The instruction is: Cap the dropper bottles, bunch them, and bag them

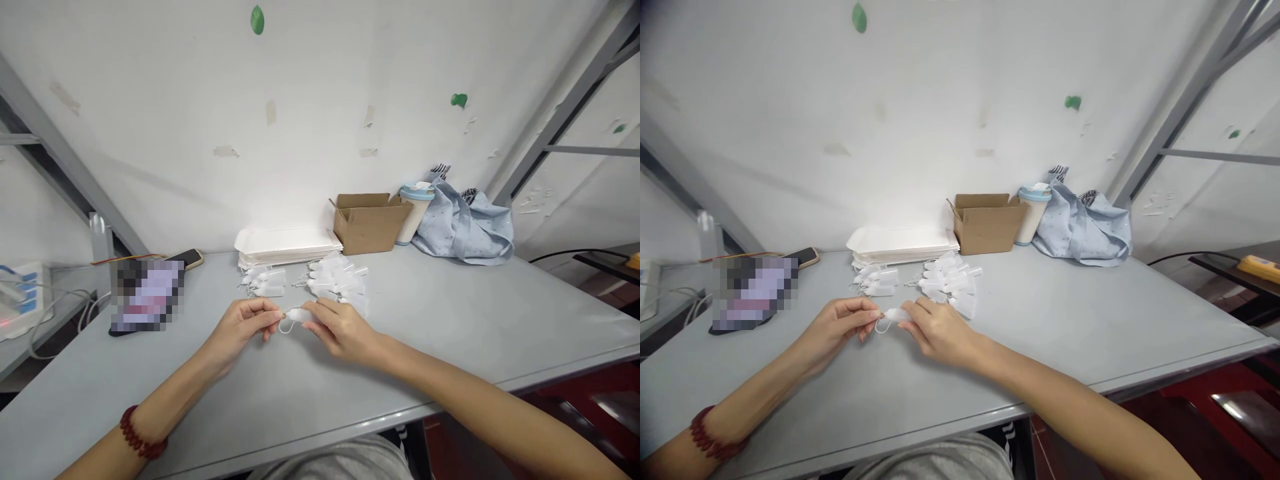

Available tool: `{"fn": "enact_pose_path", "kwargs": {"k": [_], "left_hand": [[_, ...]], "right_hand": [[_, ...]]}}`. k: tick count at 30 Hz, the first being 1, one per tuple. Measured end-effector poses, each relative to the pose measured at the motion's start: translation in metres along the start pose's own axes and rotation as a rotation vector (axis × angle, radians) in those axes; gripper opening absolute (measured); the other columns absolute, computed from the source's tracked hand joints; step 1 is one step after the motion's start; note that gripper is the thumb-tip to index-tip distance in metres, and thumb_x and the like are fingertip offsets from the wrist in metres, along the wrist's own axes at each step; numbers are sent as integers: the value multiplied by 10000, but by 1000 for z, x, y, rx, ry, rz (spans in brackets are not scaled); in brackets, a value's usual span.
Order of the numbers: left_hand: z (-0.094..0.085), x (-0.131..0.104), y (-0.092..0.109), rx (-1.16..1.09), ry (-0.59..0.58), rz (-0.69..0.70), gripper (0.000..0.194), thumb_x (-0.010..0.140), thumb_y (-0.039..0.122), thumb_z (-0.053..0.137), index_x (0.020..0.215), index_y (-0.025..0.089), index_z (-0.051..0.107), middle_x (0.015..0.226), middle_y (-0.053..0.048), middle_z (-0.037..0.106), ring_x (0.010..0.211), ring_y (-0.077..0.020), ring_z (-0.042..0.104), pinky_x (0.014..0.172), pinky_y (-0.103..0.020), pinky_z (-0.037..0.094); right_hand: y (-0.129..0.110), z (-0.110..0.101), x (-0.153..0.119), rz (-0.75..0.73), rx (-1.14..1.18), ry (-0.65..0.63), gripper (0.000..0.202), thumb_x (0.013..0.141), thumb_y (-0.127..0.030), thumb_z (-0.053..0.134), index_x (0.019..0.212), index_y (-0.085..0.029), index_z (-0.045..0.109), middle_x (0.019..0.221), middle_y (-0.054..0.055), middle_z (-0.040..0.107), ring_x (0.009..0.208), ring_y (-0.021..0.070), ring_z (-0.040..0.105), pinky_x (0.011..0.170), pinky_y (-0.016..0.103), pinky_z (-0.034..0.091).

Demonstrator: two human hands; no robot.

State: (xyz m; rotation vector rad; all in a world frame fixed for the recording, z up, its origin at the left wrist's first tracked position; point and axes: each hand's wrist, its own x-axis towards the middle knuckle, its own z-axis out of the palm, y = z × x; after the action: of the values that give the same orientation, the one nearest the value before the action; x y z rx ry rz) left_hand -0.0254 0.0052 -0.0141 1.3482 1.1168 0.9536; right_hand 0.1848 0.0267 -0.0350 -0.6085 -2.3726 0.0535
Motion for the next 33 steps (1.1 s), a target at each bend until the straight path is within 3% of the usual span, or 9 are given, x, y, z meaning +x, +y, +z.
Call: {"fn": "enact_pose_path", "kwargs": {"k": [12,19,25,33], "left_hand": [[1,0,-1,-35,-26,1,215,780,266,631,597,152,621,550,22,539,524,-84,453,539,-214,368],[0,2,3,-170,11,-14,325,840,405,543,721,140,689,603,-22,585,561,-111,495,526,-223,405],[-6,3,4,-36,-5,44,208,765,323,656,631,165,651,570,24,547,529,-83,457,525,-199,389],[-1,-3,4,159,0,59,229,781,342,629,623,176,616,536,43,513,521,-86,441,538,-203,381]], "right_hand": [[2,1,1,-35,-46,16,246,960,-283,341,1007,-117,517,732,62,568,566,131,475,485,234,387],[3,-7,6,-72,-108,47,219,955,-284,365,1030,-130,501,711,40,550,564,122,475,473,223,351],[5,-8,6,-95,-162,54,229,956,-289,367,1018,-123,513,714,41,559,576,127,487,458,229,327],[2,-6,2,-89,-93,19,234,958,-271,354,1024,-122,521,691,36,546,559,124,470,463,226,343]]}}
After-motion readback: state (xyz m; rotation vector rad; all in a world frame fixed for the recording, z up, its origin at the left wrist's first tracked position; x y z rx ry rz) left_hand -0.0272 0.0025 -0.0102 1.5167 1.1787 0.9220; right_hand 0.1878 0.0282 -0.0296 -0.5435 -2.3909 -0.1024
